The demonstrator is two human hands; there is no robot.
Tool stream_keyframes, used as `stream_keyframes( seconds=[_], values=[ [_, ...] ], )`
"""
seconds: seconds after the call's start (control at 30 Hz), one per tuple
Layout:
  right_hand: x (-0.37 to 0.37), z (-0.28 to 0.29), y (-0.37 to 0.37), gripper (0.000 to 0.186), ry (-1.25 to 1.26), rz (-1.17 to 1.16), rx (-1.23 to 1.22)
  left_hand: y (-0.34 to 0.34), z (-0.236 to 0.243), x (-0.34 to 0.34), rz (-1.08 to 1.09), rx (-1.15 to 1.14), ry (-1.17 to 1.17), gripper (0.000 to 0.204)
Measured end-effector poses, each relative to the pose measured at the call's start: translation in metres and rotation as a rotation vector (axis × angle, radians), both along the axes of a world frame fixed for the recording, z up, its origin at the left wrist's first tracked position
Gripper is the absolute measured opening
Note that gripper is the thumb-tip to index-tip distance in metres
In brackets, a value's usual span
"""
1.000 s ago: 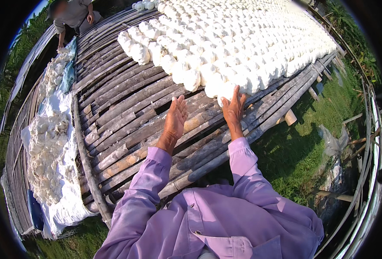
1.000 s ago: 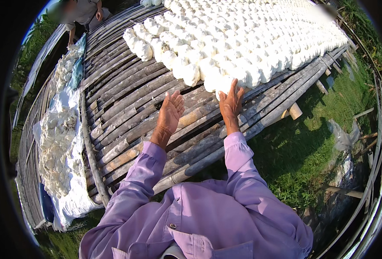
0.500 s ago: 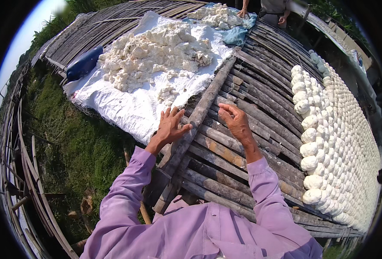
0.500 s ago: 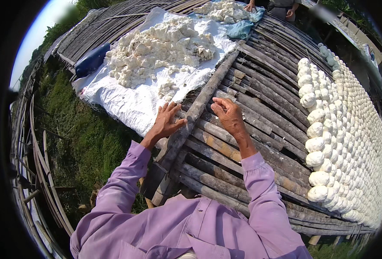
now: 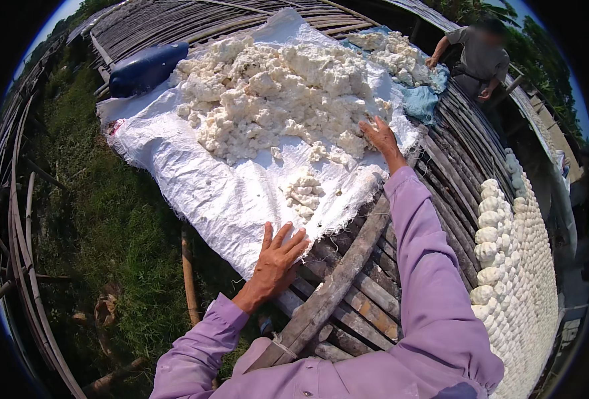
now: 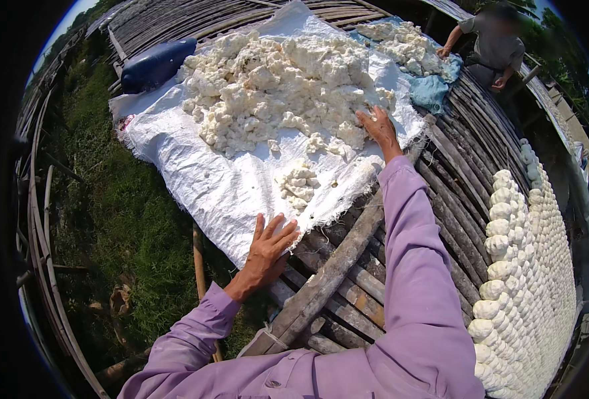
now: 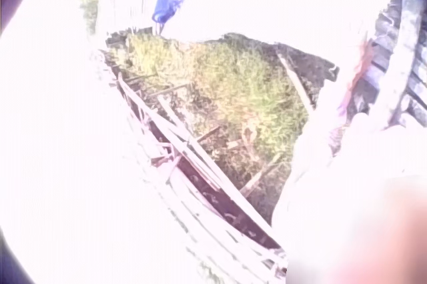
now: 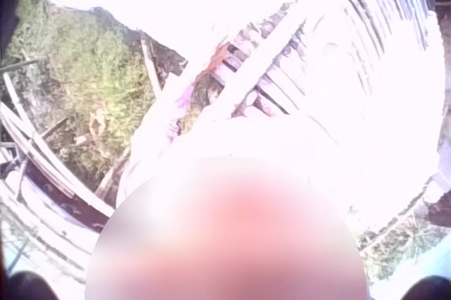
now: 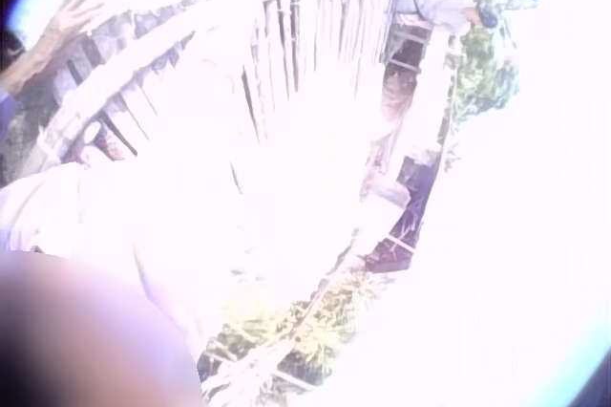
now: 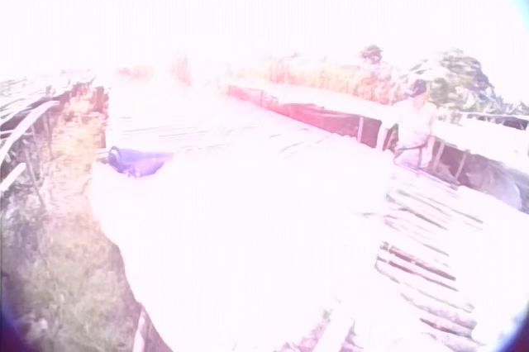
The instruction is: The person repeatedly scoops portions of white dough from a pile on a sack, rolls them into uniform balls between their hands, and places them in neat rows on a bamboo rack. The process continues throughout the clip, building up a large array of finished dough balls.
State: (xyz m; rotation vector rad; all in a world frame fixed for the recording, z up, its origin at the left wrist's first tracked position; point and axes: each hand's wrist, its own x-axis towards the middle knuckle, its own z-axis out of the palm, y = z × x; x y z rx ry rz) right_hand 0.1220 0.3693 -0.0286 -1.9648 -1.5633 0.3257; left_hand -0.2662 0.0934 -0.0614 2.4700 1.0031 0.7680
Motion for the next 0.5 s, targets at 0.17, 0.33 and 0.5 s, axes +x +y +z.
stream_keyframes(
  seconds=[0.17,0.33,0.5],
  values=[
    [-0.010,-0.025,0.024,0.098,-0.066,-0.054,-0.078,0.002,0.002,-0.004,-0.043,-0.087,-0.103,0.065],
    [-0.033,-0.037,0.015,0.092,-0.083,0.047,-0.232,0.002,0.001,-0.003,-0.048,-0.076,-0.100,0.069],
    [-0.060,-0.058,-0.008,0.077,-0.357,0.135,-0.158,0.002,0.000,-0.003,-0.046,-0.036,-0.146,0.067]
  ],
)
